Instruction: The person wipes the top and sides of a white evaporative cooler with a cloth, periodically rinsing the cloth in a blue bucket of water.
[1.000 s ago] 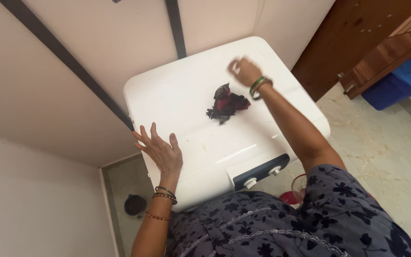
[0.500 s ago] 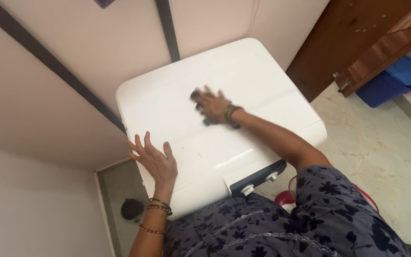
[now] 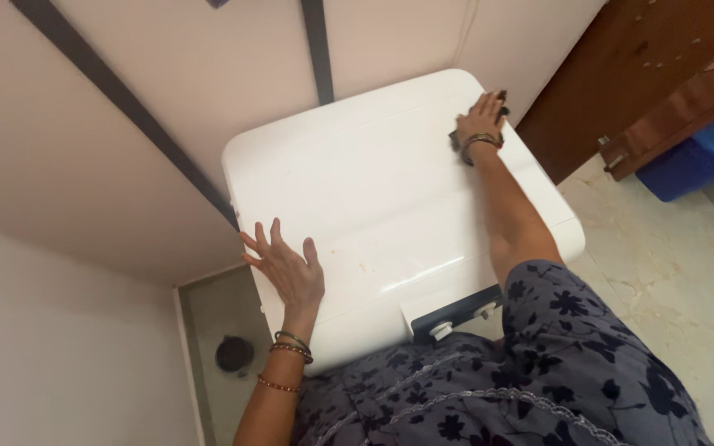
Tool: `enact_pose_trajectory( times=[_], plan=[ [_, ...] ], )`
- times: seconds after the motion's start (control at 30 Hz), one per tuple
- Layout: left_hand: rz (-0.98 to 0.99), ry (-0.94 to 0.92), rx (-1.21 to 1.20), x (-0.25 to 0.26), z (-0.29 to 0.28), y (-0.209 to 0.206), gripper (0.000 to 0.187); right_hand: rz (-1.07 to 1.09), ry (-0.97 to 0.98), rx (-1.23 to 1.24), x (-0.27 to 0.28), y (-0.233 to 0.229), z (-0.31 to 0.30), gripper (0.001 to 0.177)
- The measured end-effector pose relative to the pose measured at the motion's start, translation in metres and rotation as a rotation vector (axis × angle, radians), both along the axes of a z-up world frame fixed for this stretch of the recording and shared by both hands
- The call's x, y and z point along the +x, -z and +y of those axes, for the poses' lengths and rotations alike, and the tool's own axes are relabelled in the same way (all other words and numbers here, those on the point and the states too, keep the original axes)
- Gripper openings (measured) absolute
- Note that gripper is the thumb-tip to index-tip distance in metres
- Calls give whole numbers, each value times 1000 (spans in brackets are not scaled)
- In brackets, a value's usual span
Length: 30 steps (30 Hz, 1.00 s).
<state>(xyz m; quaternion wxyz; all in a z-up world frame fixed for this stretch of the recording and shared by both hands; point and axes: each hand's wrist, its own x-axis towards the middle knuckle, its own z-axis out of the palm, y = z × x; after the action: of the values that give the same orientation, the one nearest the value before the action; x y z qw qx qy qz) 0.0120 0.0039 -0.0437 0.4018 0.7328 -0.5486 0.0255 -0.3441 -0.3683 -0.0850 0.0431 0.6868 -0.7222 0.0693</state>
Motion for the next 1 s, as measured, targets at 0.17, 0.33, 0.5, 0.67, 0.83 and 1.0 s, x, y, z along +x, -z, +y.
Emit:
enact_pose_trajectory(
  times=[0.17, 0.33, 0.5, 0.67, 0.83, 1.0],
  plan=[
    [23, 11, -72, 0, 0, 7, 67, 623, -286, 117, 111, 1, 30, 45],
    [90, -50, -188, -1, 7, 9, 68, 108, -584, -41, 281, -7, 96, 55],
    [162, -133, -322, 4, 10, 12, 73, -339, -924, 246, 399, -37, 217, 48],
    [139, -154, -428, 10, 7, 24, 78, -260, -1319, 281, 411, -15, 287, 44],
    [119, -176, -340, 8, 13, 30, 77, -247, -1494, 350, 385, 6, 299, 42],
    [92, -174, -387, 7, 11, 21, 77, -299, -1553, 410, 332, -5, 277, 39]
  ],
)
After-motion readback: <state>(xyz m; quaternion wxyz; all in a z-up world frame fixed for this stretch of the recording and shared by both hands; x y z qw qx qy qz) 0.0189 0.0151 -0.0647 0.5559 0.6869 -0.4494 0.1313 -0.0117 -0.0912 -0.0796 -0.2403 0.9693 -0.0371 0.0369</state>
